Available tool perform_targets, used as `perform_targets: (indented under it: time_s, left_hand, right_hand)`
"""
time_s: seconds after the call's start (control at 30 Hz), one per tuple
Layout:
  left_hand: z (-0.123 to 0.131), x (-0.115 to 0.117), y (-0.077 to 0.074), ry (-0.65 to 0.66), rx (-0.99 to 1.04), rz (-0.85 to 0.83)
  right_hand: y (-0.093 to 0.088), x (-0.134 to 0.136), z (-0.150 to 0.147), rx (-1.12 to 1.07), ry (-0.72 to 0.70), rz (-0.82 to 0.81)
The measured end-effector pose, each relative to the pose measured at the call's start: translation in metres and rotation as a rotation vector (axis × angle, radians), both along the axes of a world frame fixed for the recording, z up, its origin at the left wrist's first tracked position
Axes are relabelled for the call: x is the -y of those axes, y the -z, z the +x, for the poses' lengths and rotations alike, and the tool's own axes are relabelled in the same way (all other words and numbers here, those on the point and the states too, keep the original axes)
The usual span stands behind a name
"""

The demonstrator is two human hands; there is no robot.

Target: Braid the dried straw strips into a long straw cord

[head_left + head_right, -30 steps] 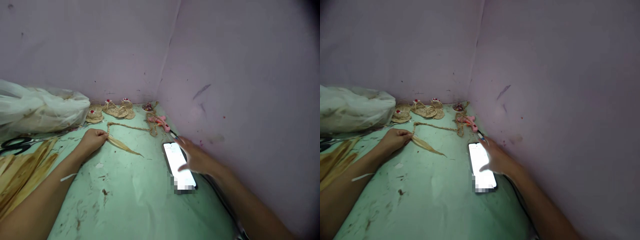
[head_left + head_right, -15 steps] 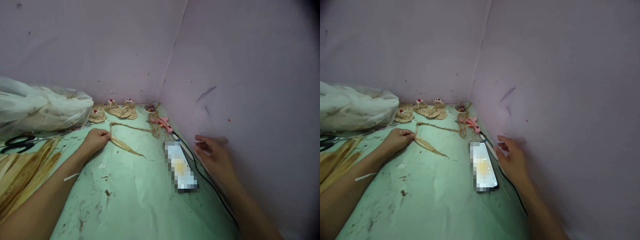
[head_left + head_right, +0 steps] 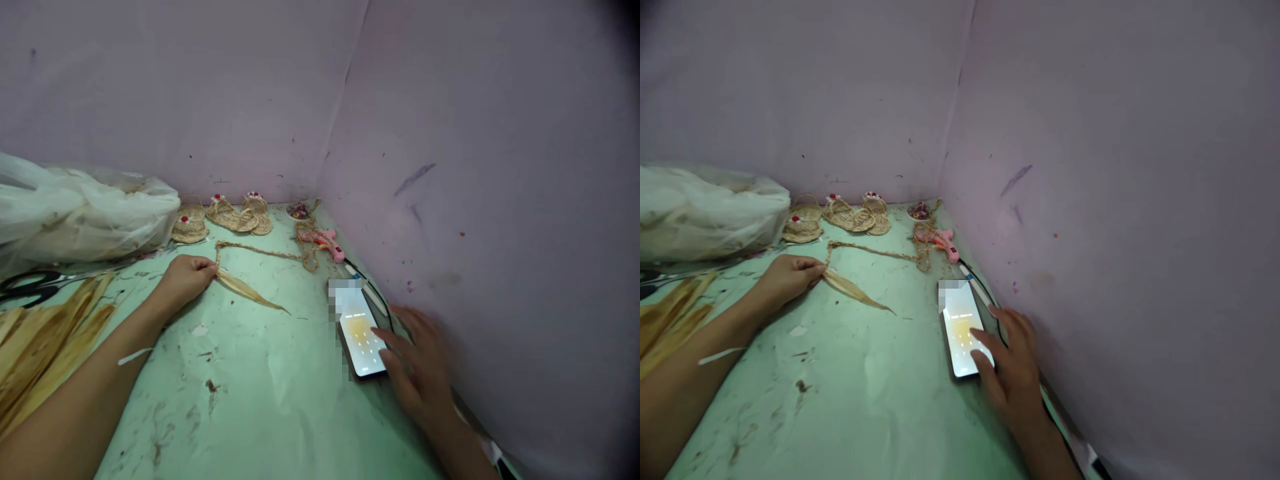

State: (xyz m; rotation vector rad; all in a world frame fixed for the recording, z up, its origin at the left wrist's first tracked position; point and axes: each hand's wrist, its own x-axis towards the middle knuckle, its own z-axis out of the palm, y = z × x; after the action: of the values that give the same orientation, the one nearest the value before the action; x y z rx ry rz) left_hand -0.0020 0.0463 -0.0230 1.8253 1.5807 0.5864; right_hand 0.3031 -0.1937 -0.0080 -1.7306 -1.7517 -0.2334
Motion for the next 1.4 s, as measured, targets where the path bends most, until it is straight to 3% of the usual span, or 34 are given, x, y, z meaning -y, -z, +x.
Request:
perform_targets:
  time_s: [0.1,0.37,0.63,0.8,1.1,1.27,1.4]
  left_hand:
    - [0.001,0.001,-0.002,-0.017,-0.005,-0.015]
    - [0.000,0.000,0.000,0.000,-0.024,0.000]
    - [0.000,-0.001,0.000,0.005,-0.028,0.001]
    - [-0.003,-0.003,0.003,0.012,-0.031,-0.007]
    - [-0.004,-0.004,0.006,-0.004,-0.007,-0.022]
    - [-0.003,-0.004,0.005,-0.001,-0.015,-0.036]
    - [-0.002,-0.001,0.003,0.005,-0.003,-0.019]
  right_hand:
    - [0.005,0.010,0.001,0.116,-0.077,-0.079]
    - [0.010,0.006,-0.001,0.194,-0.076,-0.155]
    - [0.007,0.025,0.001,-0.027,0.039,-0.045]
    - [0.010,0.038,0.006,0.057,0.018,-0.043]
    - [0.012,0.034,0.006,0.148,0.029,-0.081]
    - [0.010,0.039,0.002,0.100,-0.046,0.032]
    - [0.011,0.037,-0.001,0.151,-0.099,0.013]
